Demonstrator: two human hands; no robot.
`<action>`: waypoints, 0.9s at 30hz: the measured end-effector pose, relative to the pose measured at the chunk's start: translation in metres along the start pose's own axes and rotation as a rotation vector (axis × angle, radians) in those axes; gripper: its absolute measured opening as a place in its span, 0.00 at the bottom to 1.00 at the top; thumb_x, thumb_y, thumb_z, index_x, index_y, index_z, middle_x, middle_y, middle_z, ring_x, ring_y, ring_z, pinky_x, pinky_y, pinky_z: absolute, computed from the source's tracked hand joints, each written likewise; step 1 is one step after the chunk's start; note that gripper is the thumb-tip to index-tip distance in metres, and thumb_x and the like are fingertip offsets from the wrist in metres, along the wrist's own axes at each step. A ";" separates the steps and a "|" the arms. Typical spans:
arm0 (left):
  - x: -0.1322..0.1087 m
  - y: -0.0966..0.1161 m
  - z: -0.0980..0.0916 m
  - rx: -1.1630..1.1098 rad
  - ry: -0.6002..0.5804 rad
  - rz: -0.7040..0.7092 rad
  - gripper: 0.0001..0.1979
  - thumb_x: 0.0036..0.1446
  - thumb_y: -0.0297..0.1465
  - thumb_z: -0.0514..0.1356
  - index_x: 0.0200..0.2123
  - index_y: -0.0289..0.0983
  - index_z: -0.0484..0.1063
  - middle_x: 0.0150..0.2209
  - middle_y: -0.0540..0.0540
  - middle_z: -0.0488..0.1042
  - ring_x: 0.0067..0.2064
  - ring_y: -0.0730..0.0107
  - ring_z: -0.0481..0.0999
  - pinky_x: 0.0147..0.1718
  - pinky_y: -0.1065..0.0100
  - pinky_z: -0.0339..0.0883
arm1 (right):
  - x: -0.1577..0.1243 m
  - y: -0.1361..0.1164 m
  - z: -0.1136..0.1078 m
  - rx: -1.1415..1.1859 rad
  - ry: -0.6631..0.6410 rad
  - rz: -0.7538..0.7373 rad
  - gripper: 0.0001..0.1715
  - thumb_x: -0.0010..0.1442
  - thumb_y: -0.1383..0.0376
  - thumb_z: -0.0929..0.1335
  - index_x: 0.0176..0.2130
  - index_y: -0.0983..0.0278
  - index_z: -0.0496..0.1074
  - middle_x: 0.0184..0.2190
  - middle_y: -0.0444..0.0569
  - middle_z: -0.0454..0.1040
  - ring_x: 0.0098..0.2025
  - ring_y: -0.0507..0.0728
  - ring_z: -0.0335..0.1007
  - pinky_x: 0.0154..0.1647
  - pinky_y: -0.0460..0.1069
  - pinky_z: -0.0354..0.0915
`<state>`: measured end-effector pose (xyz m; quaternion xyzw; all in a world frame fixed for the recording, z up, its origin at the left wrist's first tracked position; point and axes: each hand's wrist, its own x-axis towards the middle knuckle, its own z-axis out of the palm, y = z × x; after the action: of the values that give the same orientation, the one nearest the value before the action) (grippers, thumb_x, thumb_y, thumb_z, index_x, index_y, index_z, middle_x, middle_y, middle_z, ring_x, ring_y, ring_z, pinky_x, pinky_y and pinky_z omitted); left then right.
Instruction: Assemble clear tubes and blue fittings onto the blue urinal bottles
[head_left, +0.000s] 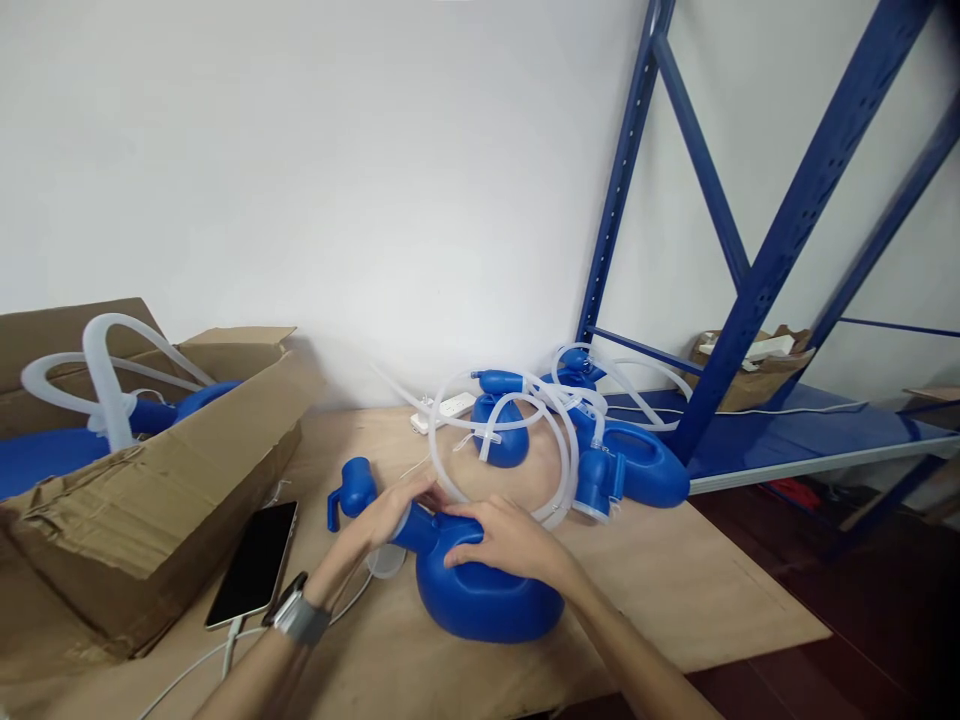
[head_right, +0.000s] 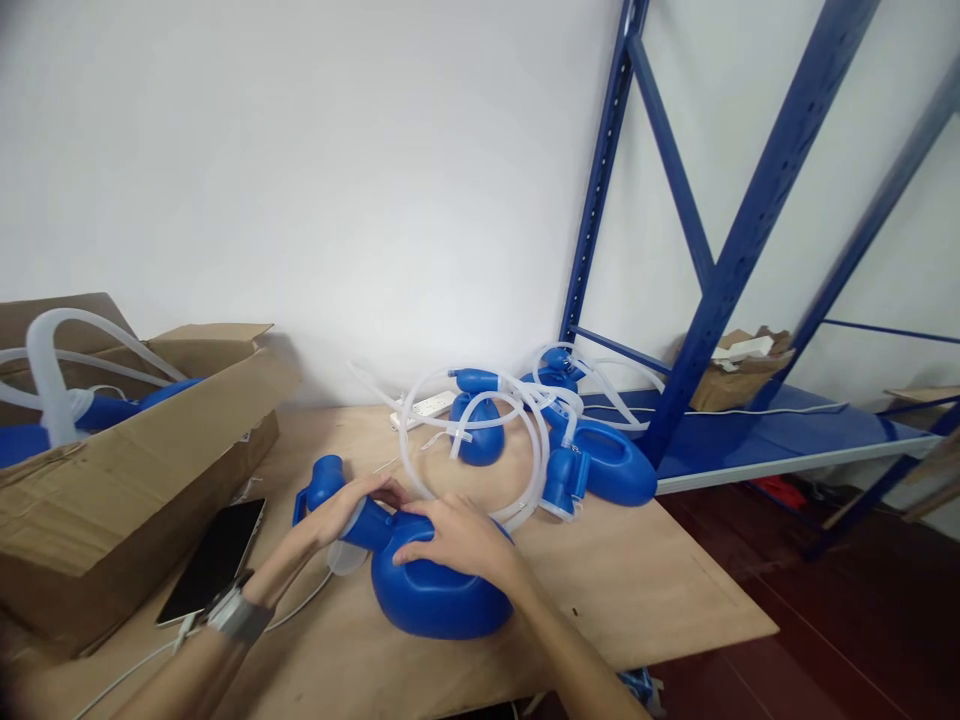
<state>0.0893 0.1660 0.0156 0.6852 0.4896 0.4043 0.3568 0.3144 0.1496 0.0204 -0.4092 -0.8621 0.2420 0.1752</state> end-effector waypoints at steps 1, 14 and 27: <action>0.003 0.000 0.000 -0.051 -0.044 -0.028 0.30 0.64 0.51 0.53 0.30 0.34 0.83 0.33 0.40 0.84 0.36 0.52 0.84 0.39 0.58 0.78 | -0.001 -0.002 0.001 0.001 0.027 0.029 0.35 0.58 0.43 0.75 0.61 0.52 0.77 0.53 0.52 0.82 0.56 0.73 0.77 0.56 0.60 0.70; -0.020 -0.046 -0.010 -0.055 0.373 -0.092 0.29 0.63 0.56 0.49 0.42 0.37 0.74 0.41 0.38 0.80 0.42 0.53 0.81 0.40 0.57 0.75 | -0.016 -0.005 0.006 0.169 0.179 0.170 0.39 0.56 0.55 0.77 0.64 0.61 0.73 0.62 0.54 0.76 0.63 0.70 0.72 0.66 0.62 0.64; -0.089 -0.109 -0.015 0.821 -0.151 0.084 0.15 0.66 0.33 0.56 0.53 0.43 0.77 0.64 0.37 0.71 0.63 0.45 0.71 0.61 0.42 0.67 | -0.033 0.008 0.000 0.258 0.192 0.087 0.30 0.60 0.54 0.75 0.60 0.59 0.76 0.61 0.53 0.76 0.63 0.69 0.71 0.68 0.62 0.62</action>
<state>0.0172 0.1105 -0.0927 0.8175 0.5543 0.1385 0.0724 0.3393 0.1277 0.0128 -0.4414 -0.7847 0.3177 0.2973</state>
